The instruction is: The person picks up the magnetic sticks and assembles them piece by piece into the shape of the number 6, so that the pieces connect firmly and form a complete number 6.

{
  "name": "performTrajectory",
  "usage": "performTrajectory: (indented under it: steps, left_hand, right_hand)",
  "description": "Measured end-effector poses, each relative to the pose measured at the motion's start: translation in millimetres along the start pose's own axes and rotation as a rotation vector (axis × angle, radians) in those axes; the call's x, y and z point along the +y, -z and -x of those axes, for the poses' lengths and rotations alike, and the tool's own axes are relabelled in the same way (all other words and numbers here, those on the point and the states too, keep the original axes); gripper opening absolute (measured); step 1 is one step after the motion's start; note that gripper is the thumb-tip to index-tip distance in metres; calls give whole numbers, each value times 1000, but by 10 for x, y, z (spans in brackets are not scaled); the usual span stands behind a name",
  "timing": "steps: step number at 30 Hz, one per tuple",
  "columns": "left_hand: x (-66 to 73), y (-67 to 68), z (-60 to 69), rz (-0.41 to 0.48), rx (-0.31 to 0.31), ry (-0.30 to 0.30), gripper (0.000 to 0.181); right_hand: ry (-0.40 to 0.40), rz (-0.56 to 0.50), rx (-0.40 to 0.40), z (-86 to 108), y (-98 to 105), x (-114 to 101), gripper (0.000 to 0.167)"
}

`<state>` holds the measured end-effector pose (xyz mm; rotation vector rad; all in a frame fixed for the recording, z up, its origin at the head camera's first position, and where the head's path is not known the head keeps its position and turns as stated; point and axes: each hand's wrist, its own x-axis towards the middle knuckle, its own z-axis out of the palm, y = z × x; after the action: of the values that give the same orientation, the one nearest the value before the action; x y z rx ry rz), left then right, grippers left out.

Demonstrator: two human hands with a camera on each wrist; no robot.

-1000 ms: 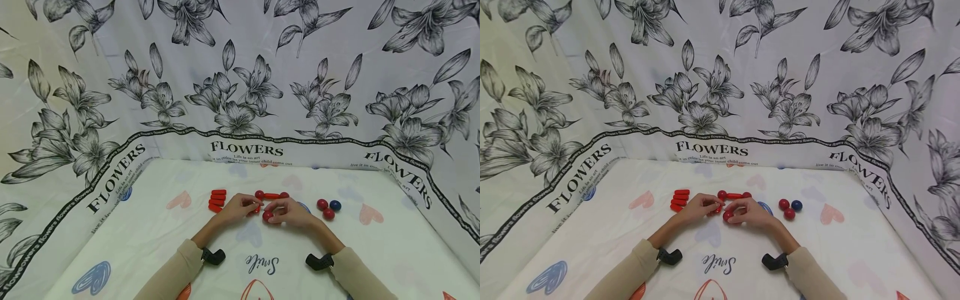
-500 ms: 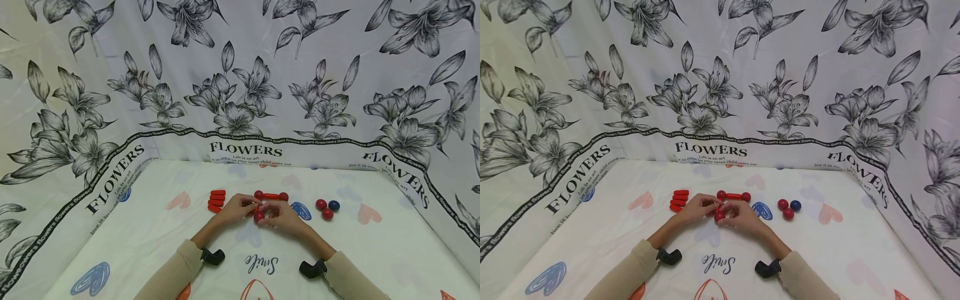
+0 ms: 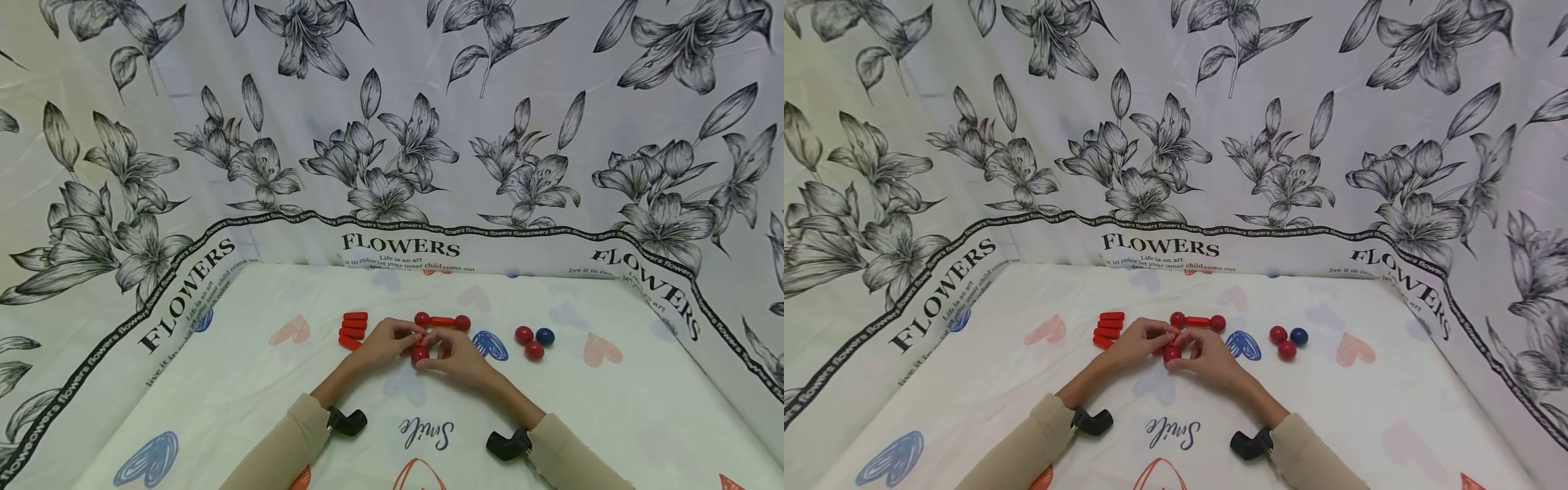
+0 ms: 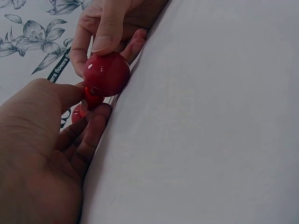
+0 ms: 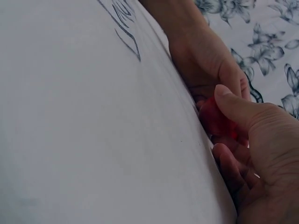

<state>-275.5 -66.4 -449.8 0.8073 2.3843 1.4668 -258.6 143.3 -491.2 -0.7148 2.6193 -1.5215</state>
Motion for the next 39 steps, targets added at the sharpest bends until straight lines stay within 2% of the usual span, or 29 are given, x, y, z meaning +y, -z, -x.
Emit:
performTrajectory:
  steps: [8,12,19,35,39]
  left_hand:
    - [-8,-4,-9,-7,7,-15,18]
    - [-11,-5,-9,-14,11,-27,18]
    - [-14,-12,-15,-34,29,-57,18]
    - [-10,-11,-1,-37,27,-41,19]
    - [-19,-23,-3,-42,31,-37,18]
  right_hand:
    - [3,24,-12,70,79,-310,32]
    - [18,20,-29,81,105,-371,32]
    - [50,-16,-40,79,105,-351,32]
    - [32,5,-52,75,114,-343,29]
    - [29,-10,-47,39,79,-174,29]
